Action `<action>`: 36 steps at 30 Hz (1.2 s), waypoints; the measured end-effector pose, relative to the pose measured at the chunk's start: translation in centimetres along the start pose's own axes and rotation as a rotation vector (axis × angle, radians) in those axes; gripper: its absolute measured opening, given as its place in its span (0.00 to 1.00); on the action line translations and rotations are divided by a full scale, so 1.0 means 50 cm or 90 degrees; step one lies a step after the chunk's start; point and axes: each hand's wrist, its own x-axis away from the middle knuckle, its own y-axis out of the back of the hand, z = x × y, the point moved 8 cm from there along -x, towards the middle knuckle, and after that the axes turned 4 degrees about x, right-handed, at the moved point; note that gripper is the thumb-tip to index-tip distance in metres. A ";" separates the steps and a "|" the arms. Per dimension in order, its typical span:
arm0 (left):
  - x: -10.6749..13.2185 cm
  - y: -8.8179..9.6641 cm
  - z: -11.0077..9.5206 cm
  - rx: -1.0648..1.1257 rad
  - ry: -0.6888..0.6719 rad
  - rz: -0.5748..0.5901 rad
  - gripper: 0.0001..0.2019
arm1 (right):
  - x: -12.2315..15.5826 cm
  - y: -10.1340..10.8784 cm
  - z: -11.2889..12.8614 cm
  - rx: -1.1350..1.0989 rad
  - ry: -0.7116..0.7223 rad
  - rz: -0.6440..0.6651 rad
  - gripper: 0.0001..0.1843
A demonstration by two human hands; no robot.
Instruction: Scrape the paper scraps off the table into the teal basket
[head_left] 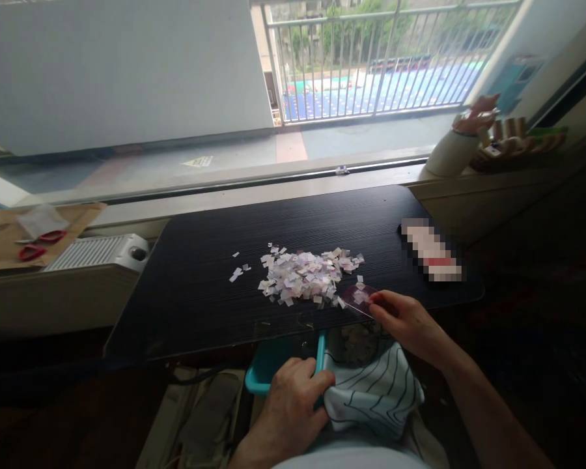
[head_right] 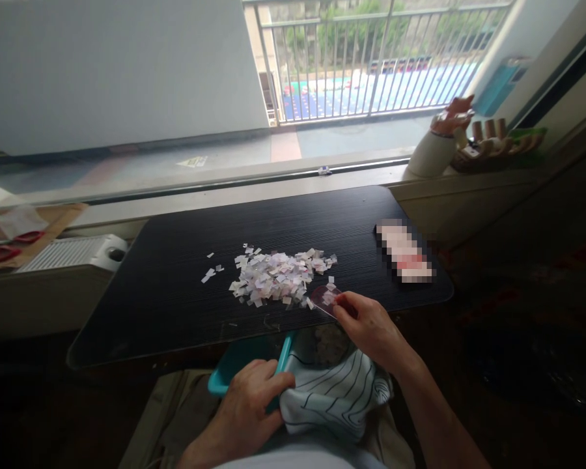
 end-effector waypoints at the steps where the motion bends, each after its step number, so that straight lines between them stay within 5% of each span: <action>1: 0.000 0.000 0.000 0.001 -0.001 0.001 0.07 | 0.001 -0.001 0.000 0.005 0.002 0.008 0.13; 5: -0.003 0.000 0.003 0.004 0.001 0.000 0.08 | 0.012 -0.004 0.008 0.032 0.017 0.053 0.14; 15: -0.006 -0.002 0.007 0.000 0.000 0.005 0.09 | 0.000 0.024 -0.012 0.057 0.002 -0.032 0.13; 27: -0.009 -0.003 0.009 0.000 0.000 0.010 0.10 | 0.012 0.030 -0.006 0.073 0.000 0.012 0.13; 36: -0.012 -0.005 0.003 -0.006 -0.002 0.019 0.09 | 0.014 0.065 -0.031 0.097 -0.045 -0.093 0.14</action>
